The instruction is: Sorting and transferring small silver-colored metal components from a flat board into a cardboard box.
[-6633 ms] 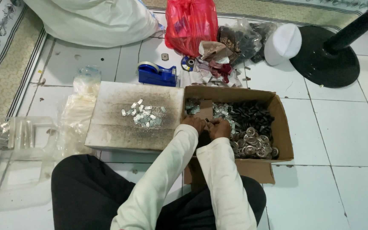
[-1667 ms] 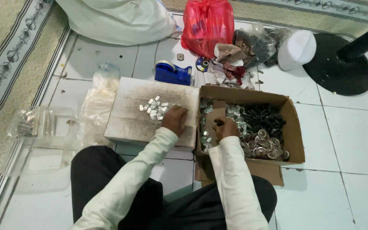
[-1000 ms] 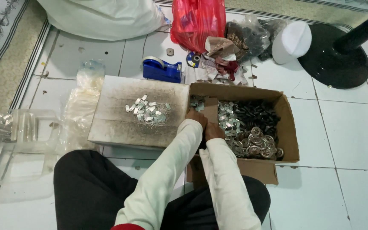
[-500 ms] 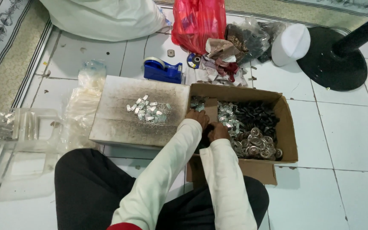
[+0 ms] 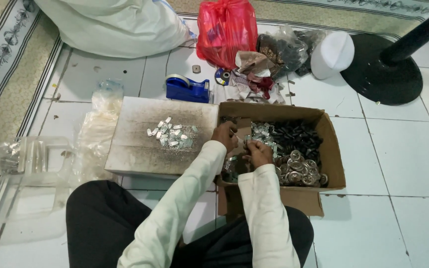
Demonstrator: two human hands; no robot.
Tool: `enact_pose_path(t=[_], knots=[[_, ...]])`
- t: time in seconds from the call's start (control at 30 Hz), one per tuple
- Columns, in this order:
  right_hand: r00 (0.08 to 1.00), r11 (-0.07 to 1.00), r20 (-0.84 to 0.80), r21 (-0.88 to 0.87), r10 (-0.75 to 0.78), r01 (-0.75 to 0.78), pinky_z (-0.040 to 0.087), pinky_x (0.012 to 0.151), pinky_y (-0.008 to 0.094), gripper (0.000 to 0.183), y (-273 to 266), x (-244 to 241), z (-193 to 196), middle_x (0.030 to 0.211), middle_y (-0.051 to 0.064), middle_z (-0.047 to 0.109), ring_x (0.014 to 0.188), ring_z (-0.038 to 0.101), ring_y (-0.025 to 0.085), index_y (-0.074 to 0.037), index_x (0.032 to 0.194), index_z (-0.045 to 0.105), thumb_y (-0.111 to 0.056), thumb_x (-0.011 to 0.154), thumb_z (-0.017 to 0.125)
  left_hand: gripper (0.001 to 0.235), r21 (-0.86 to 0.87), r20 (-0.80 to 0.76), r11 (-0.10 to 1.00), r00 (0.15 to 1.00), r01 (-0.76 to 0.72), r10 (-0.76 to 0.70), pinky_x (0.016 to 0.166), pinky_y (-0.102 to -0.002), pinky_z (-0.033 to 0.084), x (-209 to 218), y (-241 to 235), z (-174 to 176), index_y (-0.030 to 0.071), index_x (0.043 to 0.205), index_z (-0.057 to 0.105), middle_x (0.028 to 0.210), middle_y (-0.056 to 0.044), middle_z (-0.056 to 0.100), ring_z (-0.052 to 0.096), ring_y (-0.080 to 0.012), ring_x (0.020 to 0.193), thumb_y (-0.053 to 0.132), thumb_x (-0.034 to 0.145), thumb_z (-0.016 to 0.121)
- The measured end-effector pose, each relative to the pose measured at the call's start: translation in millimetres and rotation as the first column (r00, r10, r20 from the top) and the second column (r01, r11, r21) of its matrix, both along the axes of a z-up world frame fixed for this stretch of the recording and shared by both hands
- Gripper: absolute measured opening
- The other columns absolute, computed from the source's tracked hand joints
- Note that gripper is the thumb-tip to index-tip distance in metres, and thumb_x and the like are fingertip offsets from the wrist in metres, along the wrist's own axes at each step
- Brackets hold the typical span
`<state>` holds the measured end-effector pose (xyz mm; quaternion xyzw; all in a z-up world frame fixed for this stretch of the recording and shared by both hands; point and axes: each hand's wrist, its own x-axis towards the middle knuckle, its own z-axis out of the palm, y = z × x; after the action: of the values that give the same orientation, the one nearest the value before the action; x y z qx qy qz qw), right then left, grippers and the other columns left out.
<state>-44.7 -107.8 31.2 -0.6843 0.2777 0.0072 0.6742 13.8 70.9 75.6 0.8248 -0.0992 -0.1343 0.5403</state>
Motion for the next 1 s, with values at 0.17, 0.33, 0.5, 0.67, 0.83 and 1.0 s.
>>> enact_pose_path(t=[0.17, 0.33, 0.5, 0.67, 0.83, 1.0], knots=[[1.0, 0.992, -0.026, -0.124, 0.015, -0.018, 0.061, 0.069, 0.038, 0.022, -12.4, 9.9, -24.4, 0.086, 0.013, 0.076, 0.076, 0.074, 0.022, -0.015, 0.101, 0.08, -0.034, 0.091, 0.074, 0.029, 0.193, 0.11, 0.977, 0.988, 0.088, -0.111, 0.075, -0.042, 0.063, -10.0, -7.3, 12.0, 0.011, 0.114, 0.075, 0.088, -0.014, 0.075, 0.077, -0.0319, 0.084, 0.011, 0.086, 0.071], [1.0, 0.987, -0.019, -0.162, -0.025, 0.022, 0.059, 0.068, 0.032, 0.024, 9.1, 2.5, 9.9, 0.091, 0.013, 0.077, 0.079, 0.072, 0.021, -0.019, 0.103, 0.082, -0.036, 0.086, 0.079, 0.026, 0.056, -0.008, 0.998, 0.999, 0.042, -0.041, 0.083, -0.044, 0.062, -6.4, -8.3, 0.3, 0.016, 0.115, 0.08, 0.101, -0.015, 0.079, 0.076, -0.0337, 0.097, 0.023, 0.091, 0.072], [0.997, 0.98, 0.007, -0.187, -0.073, 0.073, 0.058, 0.082, 0.039, 0.036, 23.9, -5.0, 35.9, 0.102, 0.015, 0.078, 0.1, 0.073, 0.026, -0.022, 0.107, 0.083, -0.045, 0.08, 0.088, 0.028, -0.135, -0.084, 0.981, 0.988, -0.139, 0.128, 0.081, -0.04, 0.063, -13.6, -7.1, 12.4, 0.014, 0.113, 0.08, 0.101, -0.014, 0.08, 0.077, -0.0282, 0.092, 0.024, 0.087, 0.076], [0.928, 0.929, 0.187, 0.25, -0.322, 0.272, 0.066, 0.074, 0.038, 0.037, 28.6, -9.5, 49.1, 0.095, 0.018, 0.073, 0.079, 0.072, 0.023, -0.001, 0.109, 0.076, -0.011, 0.077, 0.091, 0.028, -0.392, -0.251, 0.874, 0.947, -0.287, 0.199, 0.062, -0.039, 0.069, -3.3, -7.4, -11.6, 0.001, 0.114, 0.075, 0.098, -0.025, 0.076, 0.078, -0.031, 0.075, 0.008, 0.087, 0.074], [0.917, 0.893, 0.192, 0.364, -0.351, 0.266, 0.067, 0.071, 0.034, 0.035, 33.0, -9.4, 57.2, 0.094, 0.016, 0.073, 0.076, 0.072, 0.02, 0.002, 0.111, 0.072, -0.007, 0.08, 0.086, 0.035, -0.489, -0.285, 0.813, 0.939, -0.315, 0.193, 0.067, -0.041, 0.069, -6.0, -5.0, -17.0, -0.01, 0.122, 0.068, 0.104, -0.035, 0.072, 0.076, -0.0348, 0.08, 0.004, 0.09, 0.073], [0.925, 0.914, 0.205, 0.323, -0.321, 0.246, 0.068, 0.069, 0.038, 0.034, 29.5, -4.9, 48.1, 0.092, 0.019, 0.074, 0.075, 0.073, 0.022, 0.001, 0.111, 0.074, -0.005, 0.08, 0.085, 0.03, -0.434, -0.271, 0.84, 0.937, -0.325, 0.222, 0.067, -0.039, 0.069, -12.1, 1.5, -13.4, -0.008, 0.118, 0.071, 0.101, -0.03, 0.075, 0.077, -0.0317, 0.08, 0.003, 0.09, 0.076]])
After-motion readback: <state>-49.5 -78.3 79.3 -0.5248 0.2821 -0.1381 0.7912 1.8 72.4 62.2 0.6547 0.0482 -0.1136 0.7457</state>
